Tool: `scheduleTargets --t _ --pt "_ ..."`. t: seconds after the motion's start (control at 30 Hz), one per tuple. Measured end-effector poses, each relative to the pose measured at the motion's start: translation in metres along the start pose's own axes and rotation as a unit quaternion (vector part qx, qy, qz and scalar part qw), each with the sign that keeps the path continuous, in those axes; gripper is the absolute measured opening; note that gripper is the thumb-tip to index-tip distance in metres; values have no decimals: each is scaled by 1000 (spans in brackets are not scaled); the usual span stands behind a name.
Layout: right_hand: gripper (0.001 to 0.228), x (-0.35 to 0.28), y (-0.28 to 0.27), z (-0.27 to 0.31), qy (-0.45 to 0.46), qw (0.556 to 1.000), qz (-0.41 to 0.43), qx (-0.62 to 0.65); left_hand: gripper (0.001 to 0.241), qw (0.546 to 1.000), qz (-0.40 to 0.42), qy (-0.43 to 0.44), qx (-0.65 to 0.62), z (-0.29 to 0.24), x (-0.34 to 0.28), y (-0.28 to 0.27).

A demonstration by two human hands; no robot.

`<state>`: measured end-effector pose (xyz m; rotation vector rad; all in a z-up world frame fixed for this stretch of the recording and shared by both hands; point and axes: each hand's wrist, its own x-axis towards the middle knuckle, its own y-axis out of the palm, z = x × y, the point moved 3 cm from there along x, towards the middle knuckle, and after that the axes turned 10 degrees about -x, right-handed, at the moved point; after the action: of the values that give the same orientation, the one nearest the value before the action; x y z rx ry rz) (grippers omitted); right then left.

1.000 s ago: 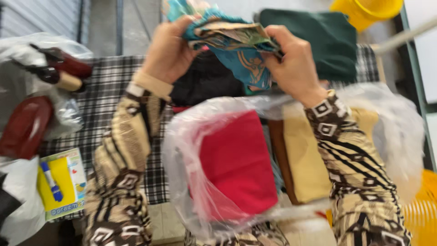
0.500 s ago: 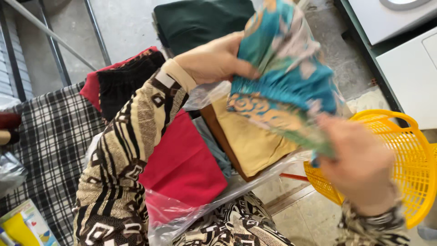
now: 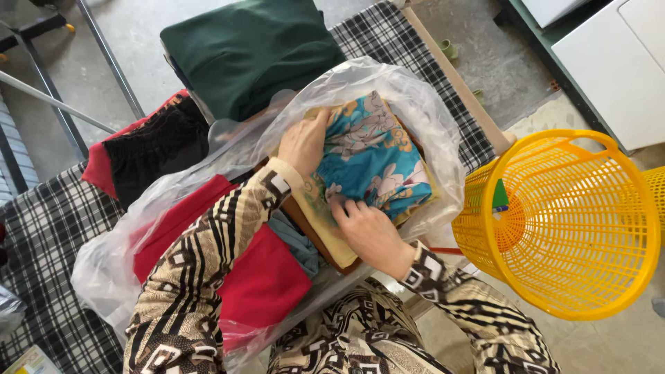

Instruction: The person places folded garments one by one into a clear plastic bag on a checkered table. Items include black pants, green trousers, denim shorts, beige pants, gray shorts, brown shorts, dark blue pants, light blue jeans, red shorts, yellow shorts, and patterned shorts. The person smooths each item into the bag.

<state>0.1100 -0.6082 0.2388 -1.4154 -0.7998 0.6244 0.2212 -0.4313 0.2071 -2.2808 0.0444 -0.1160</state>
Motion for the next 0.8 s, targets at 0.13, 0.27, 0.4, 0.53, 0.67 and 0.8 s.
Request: scheduleTargets --t 0.13,0.27,0.4,0.53,0.67,0.8 --pt "39 -18 -33 -38 54 995 -83 -3 62 958 -179 176 139 -47 -37 -6" --pt "24 -31 -55 -92 165 979 -54 -103 61 971 -127 192 65 -82 -49 31" --pt "21 -42 -73 -129 164 972 -144 -86 72 984 -98 135 -66 -88 -28 64" --pt "31 -44 -51 -159 215 975 3 59 109 991 -57 106 -58 -89 -20 91" --pt "33 -51 -43 -171 207 972 -47 103 128 996 2 75 -56 -91 -18 110" --pt "34 -53 -55 -172 225 967 -82 82 130 997 22 74 -24 -95 -15 122"
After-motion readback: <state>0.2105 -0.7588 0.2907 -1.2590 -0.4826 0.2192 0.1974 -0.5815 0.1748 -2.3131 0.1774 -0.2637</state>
